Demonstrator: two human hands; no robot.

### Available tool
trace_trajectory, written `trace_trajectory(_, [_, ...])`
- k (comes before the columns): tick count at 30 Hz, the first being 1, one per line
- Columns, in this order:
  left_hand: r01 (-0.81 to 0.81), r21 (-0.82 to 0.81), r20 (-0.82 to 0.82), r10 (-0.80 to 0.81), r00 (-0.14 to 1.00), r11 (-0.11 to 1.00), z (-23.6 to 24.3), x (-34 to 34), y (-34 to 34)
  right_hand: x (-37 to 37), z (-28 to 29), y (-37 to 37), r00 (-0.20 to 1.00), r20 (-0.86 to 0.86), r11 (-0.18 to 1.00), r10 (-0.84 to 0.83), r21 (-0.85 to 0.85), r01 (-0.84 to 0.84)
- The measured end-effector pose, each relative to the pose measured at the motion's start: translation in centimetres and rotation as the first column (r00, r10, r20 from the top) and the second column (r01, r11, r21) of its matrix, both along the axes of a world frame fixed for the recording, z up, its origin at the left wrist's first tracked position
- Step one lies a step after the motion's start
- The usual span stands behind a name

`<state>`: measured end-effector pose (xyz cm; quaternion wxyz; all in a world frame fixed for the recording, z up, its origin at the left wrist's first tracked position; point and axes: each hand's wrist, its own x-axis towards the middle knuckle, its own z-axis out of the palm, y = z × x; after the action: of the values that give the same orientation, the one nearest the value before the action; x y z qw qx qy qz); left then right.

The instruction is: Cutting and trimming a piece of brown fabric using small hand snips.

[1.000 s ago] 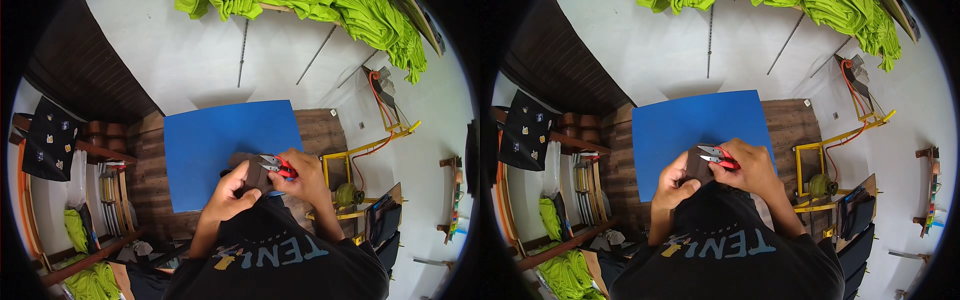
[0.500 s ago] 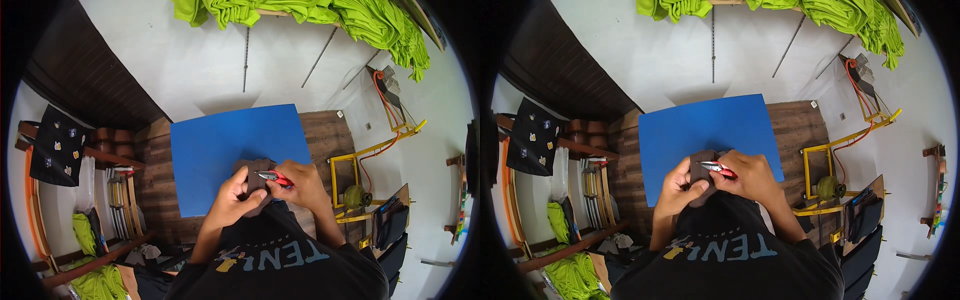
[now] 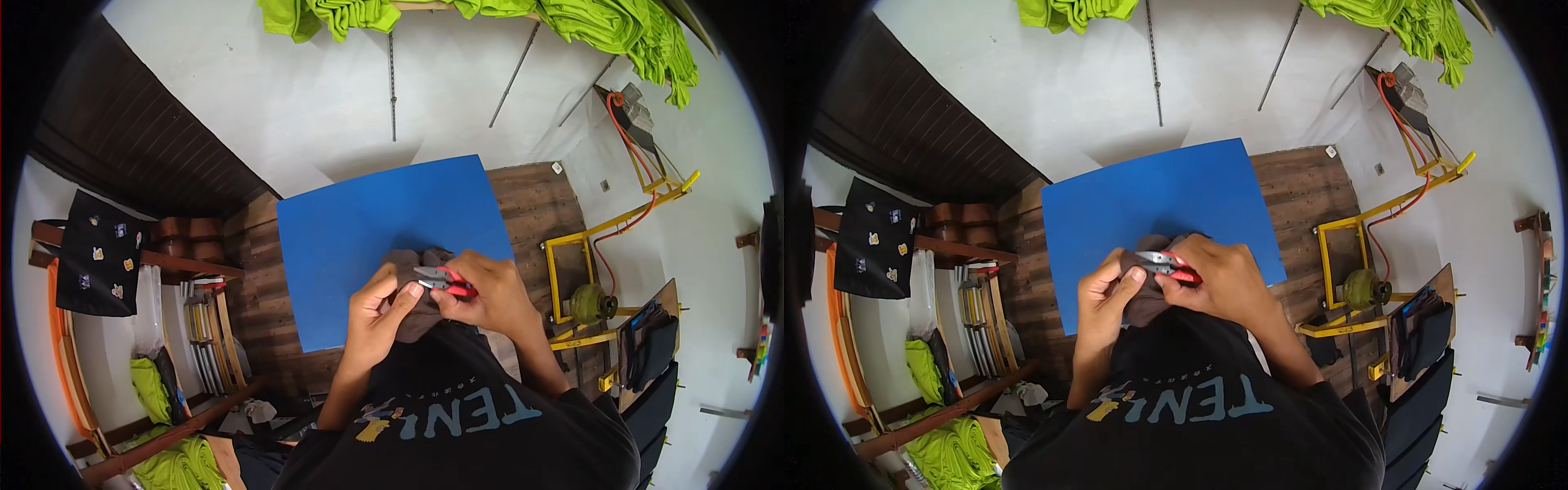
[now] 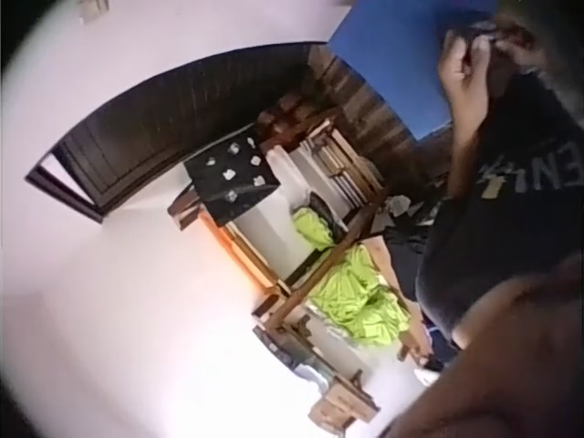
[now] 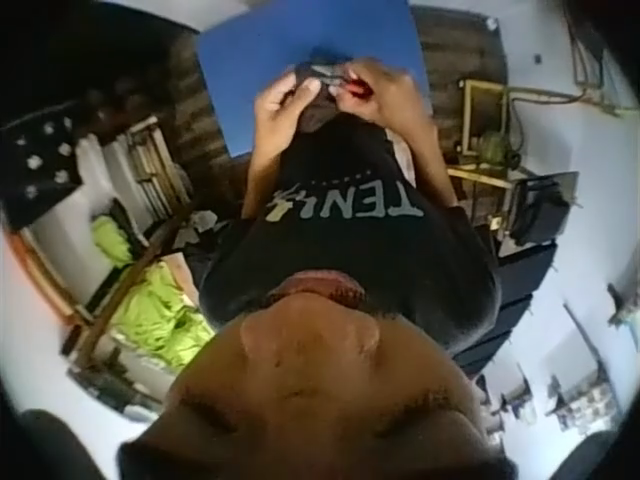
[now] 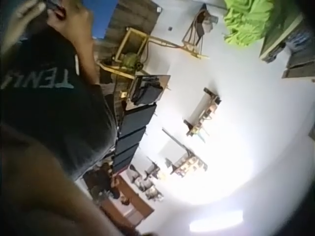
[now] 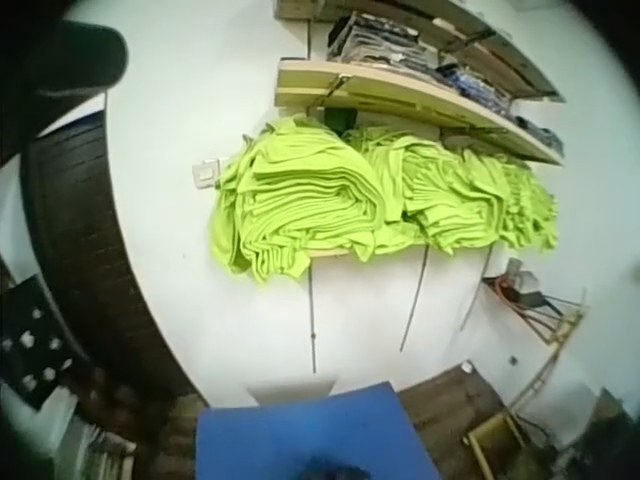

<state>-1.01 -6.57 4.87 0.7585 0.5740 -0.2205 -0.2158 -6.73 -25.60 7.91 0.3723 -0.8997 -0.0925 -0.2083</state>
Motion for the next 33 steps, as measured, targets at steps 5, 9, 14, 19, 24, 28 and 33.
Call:
trace_trajectory(5, [0.074, -0.101, -0.151, -0.089, 0.984, 0.992, 0.5, -0.9, 0.2, -0.2, -0.2, -0.2, 0.999, -0.013, 0.999, 0.037, -0.023, -0.038])
trace_trajectory(9, [0.139, -0.106, -0.15, -0.154, 0.977, 0.985, 1.1, -1.2, 0.3, -0.4, -0.4, -0.4, 0.997, -0.03, 0.997, 0.078, -0.026, -0.079])
trace_trajectory(14, [0.198, -0.109, -0.204, -0.217, 0.955, 0.974, 1.6, -1.6, 0.7, -0.6, -0.3, -0.5, 0.997, -0.025, 0.997, 0.069, -0.024, -0.069])
trace_trajectory(19, [0.058, -0.082, -0.02, -0.059, 0.998, 0.995, 0.3, -1.2, 0.0, -0.7, 0.1, -0.6, 0.999, -0.004, 0.997, 0.05, -0.055, -0.05])
trace_trajectory(24, [0.025, -0.06, -0.034, -0.027, 0.999, 0.998, -0.2, -1.3, 0.1, -0.7, 0.2, -0.8, 0.996, -0.031, 0.995, 0.081, -0.05, -0.082])
trace_trajectory(28, [0.093, -0.099, -0.182, -0.11, 0.977, 0.991, 0.6, -1.4, 0.5, -0.3, 0.1, -0.9, 0.994, -0.032, 0.992, 0.108, -0.07, -0.11])
trace_trajectory(33, [0.151, -0.15, -0.24, -0.184, 0.953, 0.977, 1.1, -1.8, 1.0, 0.1, -0.1, -0.7, 0.995, -0.025, 0.995, 0.093, -0.045, -0.094])
